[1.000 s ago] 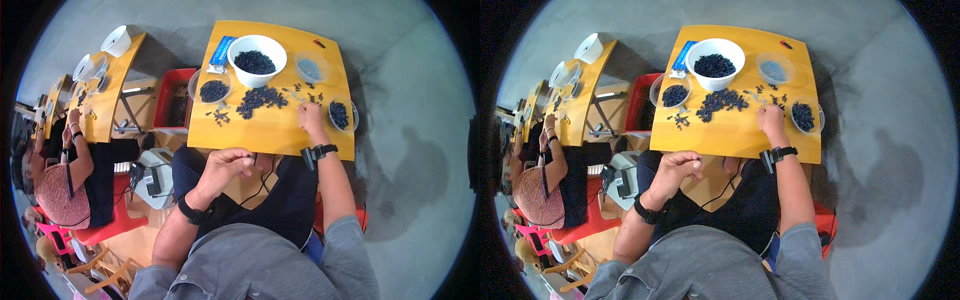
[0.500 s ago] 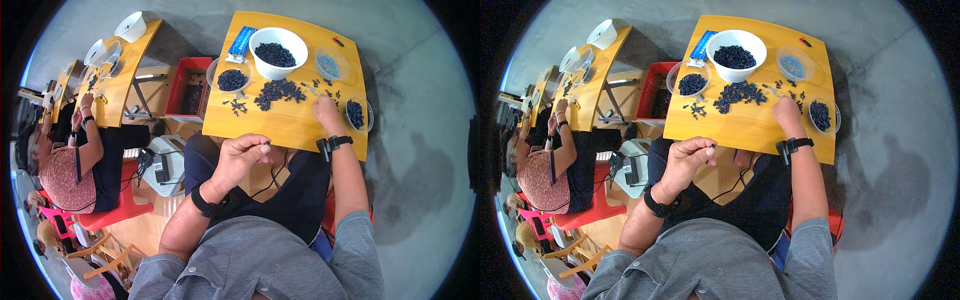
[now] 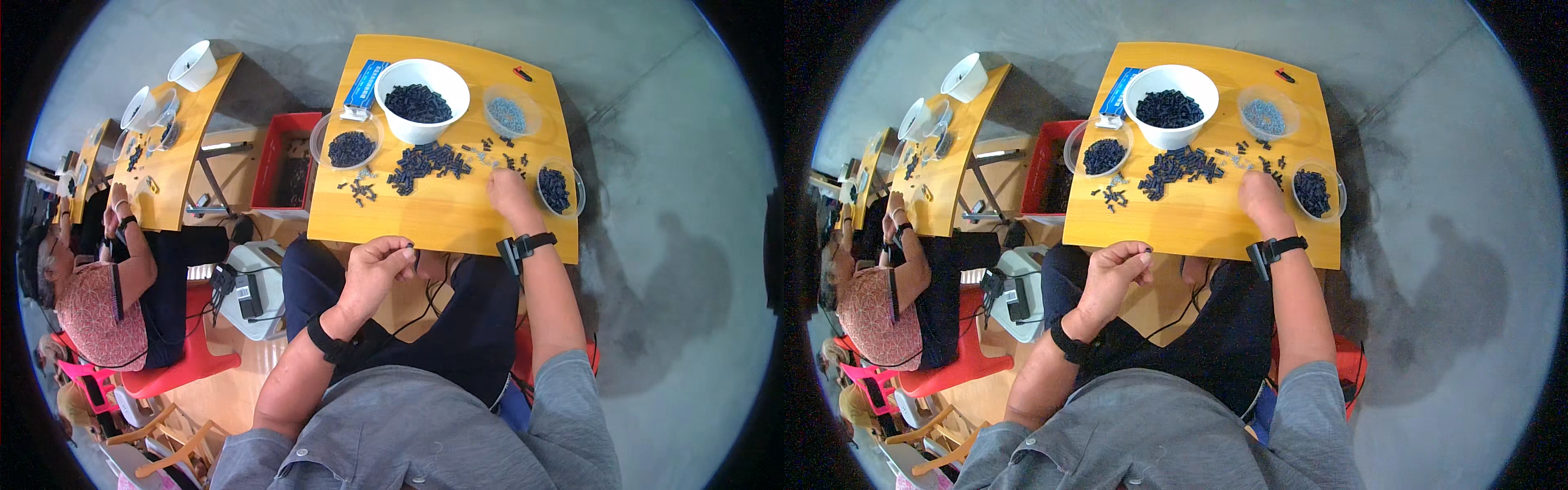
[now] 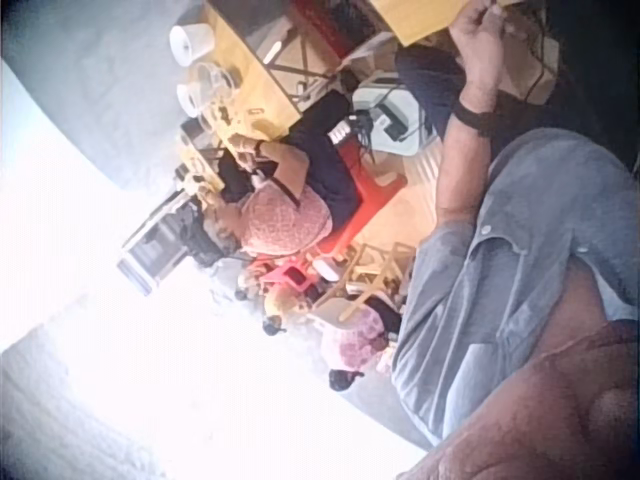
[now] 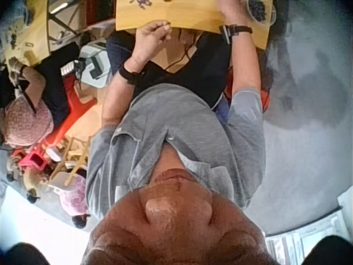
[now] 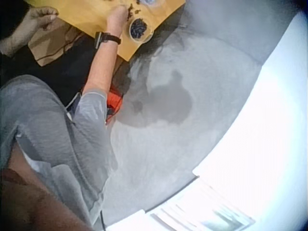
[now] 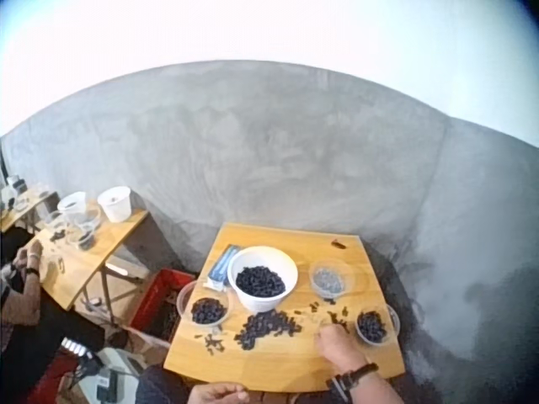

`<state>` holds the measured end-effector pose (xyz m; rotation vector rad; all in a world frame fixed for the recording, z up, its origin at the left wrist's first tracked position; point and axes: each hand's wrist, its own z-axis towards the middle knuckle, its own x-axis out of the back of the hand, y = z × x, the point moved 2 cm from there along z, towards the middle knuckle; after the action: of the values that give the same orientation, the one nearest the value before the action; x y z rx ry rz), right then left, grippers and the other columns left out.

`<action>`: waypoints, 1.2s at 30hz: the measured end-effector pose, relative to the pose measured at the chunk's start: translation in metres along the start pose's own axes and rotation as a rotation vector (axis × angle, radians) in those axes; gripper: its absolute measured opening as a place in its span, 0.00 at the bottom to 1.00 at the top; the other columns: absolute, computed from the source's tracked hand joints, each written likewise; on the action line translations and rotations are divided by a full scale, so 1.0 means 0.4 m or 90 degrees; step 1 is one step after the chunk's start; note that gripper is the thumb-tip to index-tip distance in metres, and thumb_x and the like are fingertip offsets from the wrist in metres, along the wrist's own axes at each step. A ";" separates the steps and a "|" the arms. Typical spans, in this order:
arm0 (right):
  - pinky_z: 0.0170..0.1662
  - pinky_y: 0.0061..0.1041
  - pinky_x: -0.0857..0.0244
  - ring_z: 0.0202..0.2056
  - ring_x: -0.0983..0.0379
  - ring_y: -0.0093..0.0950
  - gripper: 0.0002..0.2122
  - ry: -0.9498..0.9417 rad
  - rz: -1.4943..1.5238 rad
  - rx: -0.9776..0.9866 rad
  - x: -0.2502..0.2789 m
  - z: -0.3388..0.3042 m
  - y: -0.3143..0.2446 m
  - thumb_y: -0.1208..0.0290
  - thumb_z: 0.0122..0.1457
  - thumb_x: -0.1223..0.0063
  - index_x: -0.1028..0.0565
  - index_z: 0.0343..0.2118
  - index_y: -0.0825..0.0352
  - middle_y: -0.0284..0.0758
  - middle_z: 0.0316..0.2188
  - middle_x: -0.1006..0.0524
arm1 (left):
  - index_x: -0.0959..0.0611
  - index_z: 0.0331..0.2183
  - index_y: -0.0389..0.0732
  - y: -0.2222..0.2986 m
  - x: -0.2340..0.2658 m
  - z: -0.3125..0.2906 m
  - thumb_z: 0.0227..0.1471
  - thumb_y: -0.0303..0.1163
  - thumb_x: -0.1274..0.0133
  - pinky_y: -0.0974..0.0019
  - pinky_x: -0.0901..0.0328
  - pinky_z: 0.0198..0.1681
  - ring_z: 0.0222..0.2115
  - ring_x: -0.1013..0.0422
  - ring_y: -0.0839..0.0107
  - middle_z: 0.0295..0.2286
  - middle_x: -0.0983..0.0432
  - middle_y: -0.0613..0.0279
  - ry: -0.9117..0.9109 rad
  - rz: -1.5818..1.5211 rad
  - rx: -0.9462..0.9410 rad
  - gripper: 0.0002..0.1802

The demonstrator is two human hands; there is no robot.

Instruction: The person picks up a small black component and a silver pin from the table, fits the pin into the component, and places the assembled piece into a plastic bowl, repeating the process.

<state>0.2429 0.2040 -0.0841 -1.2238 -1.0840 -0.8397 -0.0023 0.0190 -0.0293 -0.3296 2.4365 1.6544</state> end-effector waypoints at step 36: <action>0.14 0.14 0.41 0.11 0.39 0.13 0.04 -0.252 1.010 -0.012 0.182 -0.308 -0.346 0.80 0.55 0.54 0.27 0.29 0.72 0.29 0.16 0.30 | 0.20 0.33 0.34 0.071 -0.045 -0.036 0.51 0.23 0.48 0.75 0.33 0.26 0.22 0.29 0.78 0.25 0.23 0.63 -0.073 -0.076 -0.086 0.05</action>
<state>0.1577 0.0627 0.0272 -1.7805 -0.1165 0.6300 0.0067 0.0170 0.0061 -0.3803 2.1848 1.7399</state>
